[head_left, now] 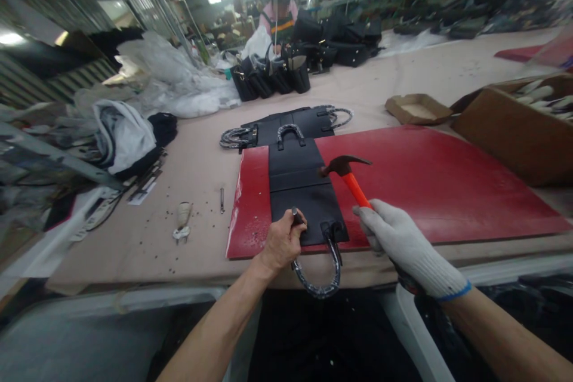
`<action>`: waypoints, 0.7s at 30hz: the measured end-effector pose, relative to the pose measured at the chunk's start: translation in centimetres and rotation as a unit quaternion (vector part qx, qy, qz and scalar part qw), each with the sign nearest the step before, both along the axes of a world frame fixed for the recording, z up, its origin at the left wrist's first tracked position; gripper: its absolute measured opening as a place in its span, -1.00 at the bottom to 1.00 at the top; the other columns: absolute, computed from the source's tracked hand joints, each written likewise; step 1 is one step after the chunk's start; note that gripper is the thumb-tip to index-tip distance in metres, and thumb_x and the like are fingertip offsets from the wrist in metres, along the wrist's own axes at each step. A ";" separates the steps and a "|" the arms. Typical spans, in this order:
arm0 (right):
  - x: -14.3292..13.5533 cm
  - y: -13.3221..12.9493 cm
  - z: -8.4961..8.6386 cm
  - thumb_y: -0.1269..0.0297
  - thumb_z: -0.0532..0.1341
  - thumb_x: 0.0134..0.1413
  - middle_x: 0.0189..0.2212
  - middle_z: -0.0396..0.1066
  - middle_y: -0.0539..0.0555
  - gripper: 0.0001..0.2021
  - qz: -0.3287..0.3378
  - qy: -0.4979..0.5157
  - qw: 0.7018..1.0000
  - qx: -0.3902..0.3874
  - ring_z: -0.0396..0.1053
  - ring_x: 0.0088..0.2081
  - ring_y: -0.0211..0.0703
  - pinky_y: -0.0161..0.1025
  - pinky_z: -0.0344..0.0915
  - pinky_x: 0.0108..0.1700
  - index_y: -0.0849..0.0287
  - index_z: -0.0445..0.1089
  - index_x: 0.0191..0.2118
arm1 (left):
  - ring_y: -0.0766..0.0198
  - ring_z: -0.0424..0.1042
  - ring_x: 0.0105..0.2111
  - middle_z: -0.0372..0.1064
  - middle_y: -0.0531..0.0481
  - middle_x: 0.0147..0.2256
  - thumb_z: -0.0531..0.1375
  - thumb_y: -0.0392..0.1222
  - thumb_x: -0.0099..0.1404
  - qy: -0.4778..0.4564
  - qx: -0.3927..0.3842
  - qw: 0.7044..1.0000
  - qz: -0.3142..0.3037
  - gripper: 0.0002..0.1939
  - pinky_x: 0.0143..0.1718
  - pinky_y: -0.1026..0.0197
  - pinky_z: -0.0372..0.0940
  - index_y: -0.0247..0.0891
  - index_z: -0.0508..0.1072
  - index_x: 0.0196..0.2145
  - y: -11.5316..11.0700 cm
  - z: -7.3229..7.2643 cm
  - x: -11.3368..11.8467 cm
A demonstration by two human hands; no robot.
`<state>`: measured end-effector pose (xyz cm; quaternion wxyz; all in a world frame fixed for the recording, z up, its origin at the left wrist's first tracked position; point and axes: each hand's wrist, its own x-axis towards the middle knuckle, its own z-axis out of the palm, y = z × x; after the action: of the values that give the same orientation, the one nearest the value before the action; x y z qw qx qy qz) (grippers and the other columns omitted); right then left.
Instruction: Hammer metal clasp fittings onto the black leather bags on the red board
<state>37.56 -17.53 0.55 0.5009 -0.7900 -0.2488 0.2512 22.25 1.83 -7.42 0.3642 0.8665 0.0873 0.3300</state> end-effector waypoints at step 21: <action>1.3 -1.2 -3.6 -0.03 0.10 0.31 -0.66 0.24 -0.06 -0.68 -0.063 -0.077 0.994 -0.051 0.21 -0.63 -0.21 -0.27 0.10 -0.59 0.07 0.24 -0.39 | 0.22 0.60 -0.21 0.57 -0.06 -0.23 0.15 -0.30 0.45 -0.057 0.064 0.993 0.083 -0.89 -0.12 0.21 0.50 -0.24 0.48 -0.13 -1.2 -0.8 -1.5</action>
<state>38.83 -18.70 -3.09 0.4540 -0.8456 -0.2233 0.1700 20.75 0.62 -8.23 0.2841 0.8574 0.1167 0.4131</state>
